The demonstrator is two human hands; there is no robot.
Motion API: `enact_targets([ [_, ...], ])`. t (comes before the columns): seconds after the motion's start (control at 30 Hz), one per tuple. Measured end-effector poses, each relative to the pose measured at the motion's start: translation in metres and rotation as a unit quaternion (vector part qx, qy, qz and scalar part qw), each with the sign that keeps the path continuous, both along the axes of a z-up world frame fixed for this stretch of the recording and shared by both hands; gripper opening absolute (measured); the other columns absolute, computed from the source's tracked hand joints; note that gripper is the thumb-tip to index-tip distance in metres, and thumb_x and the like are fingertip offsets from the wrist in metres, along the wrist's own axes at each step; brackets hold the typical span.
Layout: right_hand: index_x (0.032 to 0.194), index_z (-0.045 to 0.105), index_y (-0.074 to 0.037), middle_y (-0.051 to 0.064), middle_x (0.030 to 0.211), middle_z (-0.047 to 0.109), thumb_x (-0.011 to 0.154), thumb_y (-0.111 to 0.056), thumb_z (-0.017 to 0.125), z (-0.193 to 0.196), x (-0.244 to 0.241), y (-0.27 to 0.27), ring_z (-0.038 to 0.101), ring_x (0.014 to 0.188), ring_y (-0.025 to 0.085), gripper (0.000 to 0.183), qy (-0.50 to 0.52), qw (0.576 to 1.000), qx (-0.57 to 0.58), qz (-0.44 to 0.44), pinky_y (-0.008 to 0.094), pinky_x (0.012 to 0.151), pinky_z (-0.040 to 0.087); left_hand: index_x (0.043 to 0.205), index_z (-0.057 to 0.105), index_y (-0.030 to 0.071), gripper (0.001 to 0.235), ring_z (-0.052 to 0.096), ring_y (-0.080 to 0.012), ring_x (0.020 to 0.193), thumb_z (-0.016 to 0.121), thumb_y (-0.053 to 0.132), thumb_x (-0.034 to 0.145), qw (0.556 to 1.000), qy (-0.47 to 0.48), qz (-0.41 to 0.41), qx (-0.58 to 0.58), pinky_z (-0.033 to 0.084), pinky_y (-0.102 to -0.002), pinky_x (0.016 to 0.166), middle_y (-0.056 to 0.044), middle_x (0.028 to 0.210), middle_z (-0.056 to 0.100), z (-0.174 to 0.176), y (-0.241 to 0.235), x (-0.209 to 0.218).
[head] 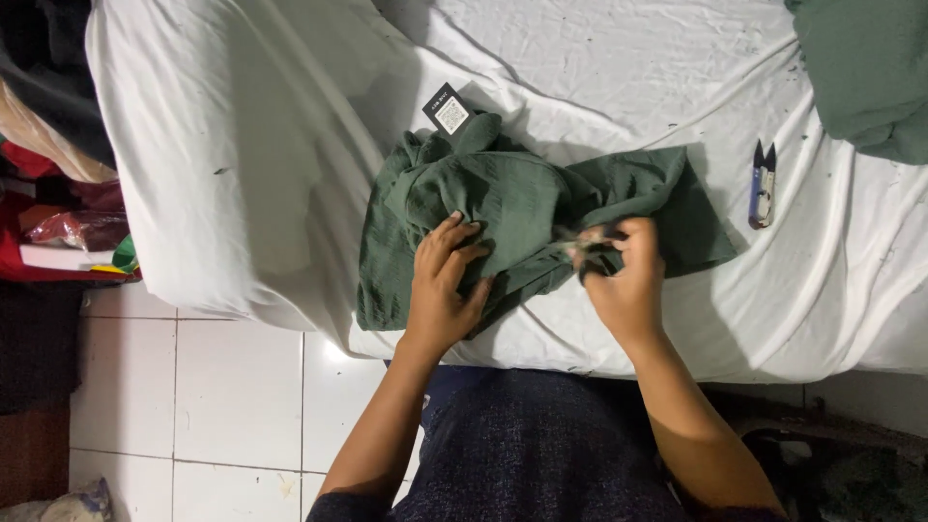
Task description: Trimming excess threads and fabric from a green garment using scissors on a work surface.
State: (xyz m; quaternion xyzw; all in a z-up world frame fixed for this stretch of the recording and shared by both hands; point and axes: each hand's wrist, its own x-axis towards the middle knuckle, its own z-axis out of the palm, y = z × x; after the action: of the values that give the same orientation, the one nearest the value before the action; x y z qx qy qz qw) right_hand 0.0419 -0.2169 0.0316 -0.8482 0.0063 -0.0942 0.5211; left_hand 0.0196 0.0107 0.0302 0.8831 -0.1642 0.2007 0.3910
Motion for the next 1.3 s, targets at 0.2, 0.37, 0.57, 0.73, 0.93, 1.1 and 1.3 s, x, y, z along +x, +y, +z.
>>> enact_targets([
  [0.2, 0.11, 0.043, -0.004, 0.012, 0.092, 0.069, 0.083, 0.015, 0.074, -0.003, -0.012, -0.012, 0.07, 0.087, 0.019, 0.046, -0.068, 0.978, 0.197, -0.009, 0.031, 0.086, 0.056, 0.122, 0.07, 0.012, 0.039, 0.058, -0.0504, 0.126, 0.077, -0.003, 0.086, 0.985, -0.088, -0.023, -0.148, 0.045, -0.065, 0.108, -0.021, 0.117, 0.06, 0.005, 0.003, 0.002],
  [0.37, 0.11, 0.033, -0.006, 0.014, 0.094, 0.049, 0.089, 0.016, 0.065, 0.045, -0.03, -0.007, 0.052, 0.07, 0.018, 0.044, -0.201, 0.966, 0.161, -0.01, 0.024, 0.059, 0.046, 0.095, 0.074, 0.003, 0.021, 0.066, -0.0369, 0.085, 0.086, 0.008, 0.08, 0.983, -0.127, -0.022, -0.129, 0.055, -0.049, 0.083, -0.013, 0.087, 0.06, 0.038, -0.004, -0.004],
  [0.57, 0.102, 0.04, -0.006, 0.015, 0.075, 0.055, 0.077, 0.015, 0.068, 0.031, -0.042, -0.044, 0.053, 0.037, 0.012, 0.043, 0.015, 0.927, 0.34, 0.156, 0.02, 0.035, 0.047, 0.08, 0.072, 0.005, 0.026, 0.058, -0.0298, 0.052, 0.08, 0.029, 0.088, 0.969, 0.045, -0.178, -0.165, 0.049, -0.041, 0.054, -0.01, 0.06, 0.059, 0.051, 0.004, -0.024],
  [0.73, 0.11, 0.041, -0.006, 0.012, 0.09, 0.064, 0.084, 0.003, 0.077, 0.024, -0.026, -0.039, 0.063, 0.063, 0.012, 0.045, 0.005, 0.969, 0.239, 0.063, 0.022, 0.058, 0.052, 0.089, 0.076, 0.01, 0.016, 0.06, -0.0276, 0.06, 0.072, 0.025, 0.093, 0.989, -0.023, -0.111, -0.095, 0.05, -0.037, 0.058, -0.007, 0.07, 0.061, 0.058, 0.002, -0.014],
  [0.93, 0.113, 0.055, -0.006, 0.01, 0.097, 0.068, 0.078, -0.011, 0.09, 0.004, 0.005, 0.0, 0.071, 0.089, 0.03, 0.051, -0.03, 0.997, -0.069, 0.009, 0.042, 0.077, 0.059, 0.116, 0.072, 0.009, 0.027, 0.063, -0.0412, 0.114, 0.067, 0.027, 0.097, 0.995, -0.073, -0.061, 0.042, 0.049, -0.053, 0.095, -0.014, 0.112, 0.067, 0.047, -0.007, 0.012],
  [1.1, 0.117, 0.055, -0.011, 0.008, 0.091, 0.066, 0.071, -0.021, 0.09, -0.046, 0.011, -0.012, 0.069, 0.095, 0.034, 0.058, 0.003, 0.979, -0.201, -0.03, 0.053, 0.082, 0.057, 0.118, 0.07, 0.006, 0.034, 0.06, -0.0432, 0.118, 0.076, 0.024, 0.09, 0.998, -0.005, -0.002, 0.057, 0.045, -0.056, 0.1, -0.016, 0.112, 0.066, 0.012, 0.016, 0.011],
  [1.3, 0.118, 0.052, -0.005, 0.01, 0.091, 0.072, 0.08, -0.007, 0.088, -0.018, 0.007, -0.011, 0.073, 0.081, 0.03, 0.052, 0.047, 0.997, -0.058, -0.017, 0.041, 0.069, 0.056, 0.112, 0.072, 0.006, 0.028, 0.062, -0.0428, 0.117, 0.081, 0.01, 0.086, 0.998, 0.017, -0.035, -0.044, 0.047, -0.056, 0.101, -0.015, 0.11, 0.067, 0.011, 0.024, 0.013],
])
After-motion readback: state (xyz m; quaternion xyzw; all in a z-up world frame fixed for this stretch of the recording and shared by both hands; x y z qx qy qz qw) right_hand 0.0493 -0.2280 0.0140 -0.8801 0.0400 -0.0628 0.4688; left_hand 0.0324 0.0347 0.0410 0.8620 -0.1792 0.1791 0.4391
